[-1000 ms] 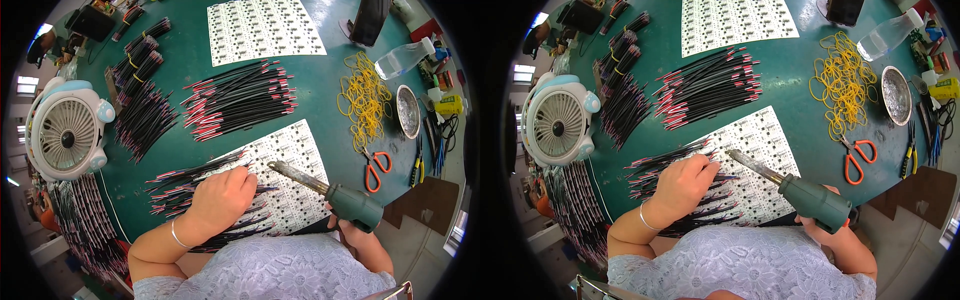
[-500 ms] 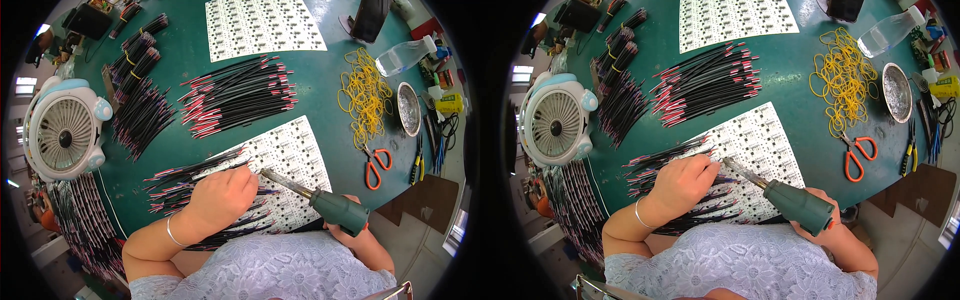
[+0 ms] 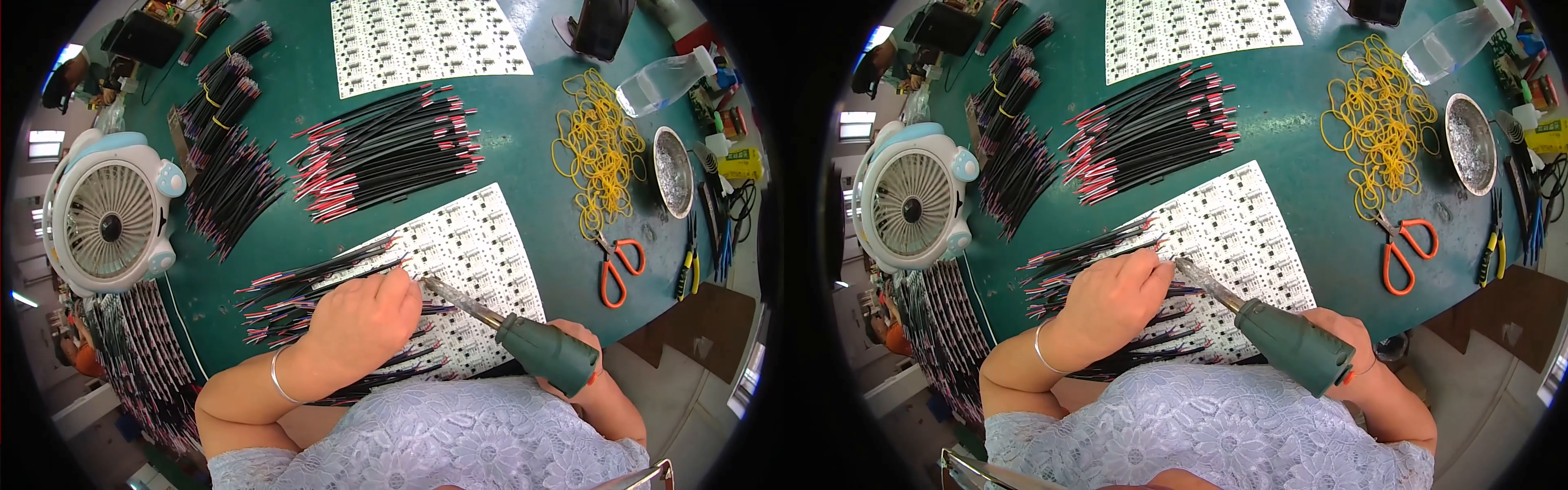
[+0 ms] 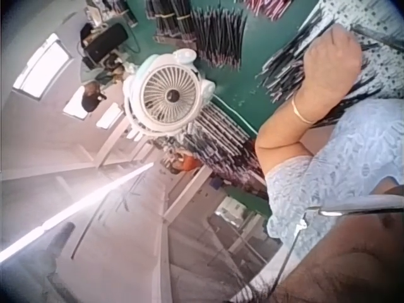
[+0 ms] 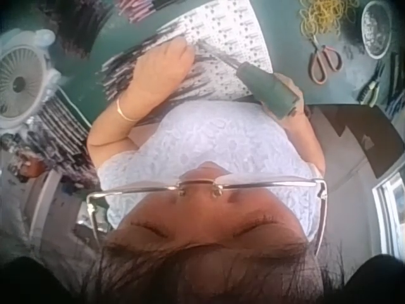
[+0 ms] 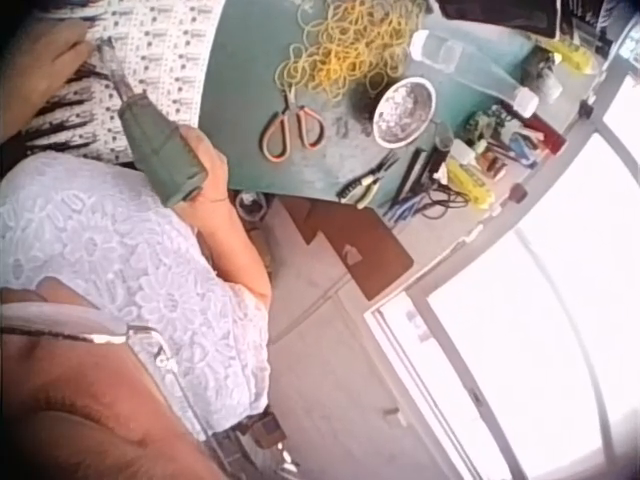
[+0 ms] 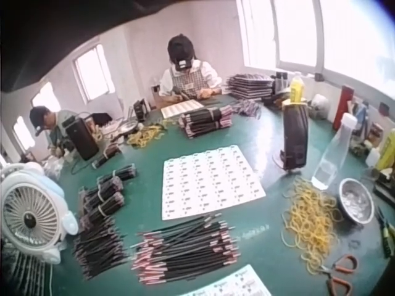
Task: The person solders wires onto printed circuit board panels using a soldering iron, picking up and arranging wires on the board by hand.
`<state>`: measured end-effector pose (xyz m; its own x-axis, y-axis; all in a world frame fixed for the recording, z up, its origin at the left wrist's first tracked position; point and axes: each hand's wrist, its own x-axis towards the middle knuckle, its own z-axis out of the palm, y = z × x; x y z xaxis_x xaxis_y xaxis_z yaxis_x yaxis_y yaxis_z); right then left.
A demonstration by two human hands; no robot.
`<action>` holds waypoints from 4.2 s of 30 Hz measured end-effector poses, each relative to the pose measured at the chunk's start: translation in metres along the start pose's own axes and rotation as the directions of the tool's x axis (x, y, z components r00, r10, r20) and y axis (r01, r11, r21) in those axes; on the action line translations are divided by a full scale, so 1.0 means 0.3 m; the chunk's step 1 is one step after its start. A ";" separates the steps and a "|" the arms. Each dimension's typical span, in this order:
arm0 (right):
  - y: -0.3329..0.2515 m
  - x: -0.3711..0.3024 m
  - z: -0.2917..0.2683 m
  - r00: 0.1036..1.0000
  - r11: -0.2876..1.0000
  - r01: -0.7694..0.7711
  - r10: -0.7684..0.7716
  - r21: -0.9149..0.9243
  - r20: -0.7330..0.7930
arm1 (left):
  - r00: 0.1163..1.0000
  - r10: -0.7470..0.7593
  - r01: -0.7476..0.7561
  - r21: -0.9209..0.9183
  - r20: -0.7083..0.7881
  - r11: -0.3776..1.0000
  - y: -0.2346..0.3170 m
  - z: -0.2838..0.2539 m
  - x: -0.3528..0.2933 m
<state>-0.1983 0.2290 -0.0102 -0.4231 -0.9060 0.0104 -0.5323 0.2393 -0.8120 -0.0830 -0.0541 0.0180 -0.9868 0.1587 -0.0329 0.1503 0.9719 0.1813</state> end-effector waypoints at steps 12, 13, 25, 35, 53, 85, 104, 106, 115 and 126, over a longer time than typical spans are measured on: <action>-0.043 -0.068 0.020 0.839 0.542 -0.066 0.484 0.838 -0.247 | 0.999 -0.015 0.019 -0.088 0.048 0.996 0.009 -0.035 -0.007; -0.041 -0.076 0.021 0.835 0.518 -0.049 0.490 0.854 -0.249 | 0.993 0.009 -0.023 -0.115 -0.121 0.993 0.012 -0.038 -0.008; -0.041 -0.121 0.042 0.919 0.794 -0.300 0.389 0.529 -0.062 | 0.965 -0.151 0.124 -0.134 -0.212 0.983 0.068 0.045 -0.087; 0.001 -0.124 0.052 0.996 0.979 -0.056 0.068 0.198 -0.053 | 0.962 -0.058 -0.002 -0.218 -0.268 0.976 0.053 0.071 -0.072; -0.051 -0.071 0.045 0.977 0.978 -0.118 0.145 0.170 -0.154 | 0.967 -0.077 0.026 -0.208 -0.244 0.978 0.053 0.083 -0.061; 0.005 -0.130 0.047 0.988 0.973 -0.118 0.135 0.200 -0.072 | 0.976 -0.009 -0.033 -0.187 -0.219 0.982 0.037 0.073 -0.064; -0.039 -0.081 0.049 0.986 0.970 -0.139 0.155 0.198 -0.066 | 0.997 -0.041 0.032 -0.132 -0.060 0.991 0.046 0.040 -0.054; -0.038 -0.076 0.046 0.987 0.973 -0.135 0.148 0.189 -0.057 | 0.997 -0.042 0.033 -0.136 -0.062 0.990 0.045 0.040 -0.054; -0.030 -0.141 0.037 0.901 0.777 -0.329 0.428 0.536 -0.066 | 0.997 -0.041 0.032 -0.148 -0.059 0.989 0.046 0.034 -0.045; -0.225 -0.482 -0.710 0.481 0.821 -0.534 0.097 -0.203 -0.871 | 0.988 0.041 -0.062 -0.145 -0.148 0.988 0.024 0.044 -0.053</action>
<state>-0.2575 0.4181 0.1674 -0.8941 -0.1081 0.4346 -0.3599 0.7510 -0.5537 -0.0656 -0.0473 0.0068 -0.9780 0.1706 0.1204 0.2011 0.9247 0.3232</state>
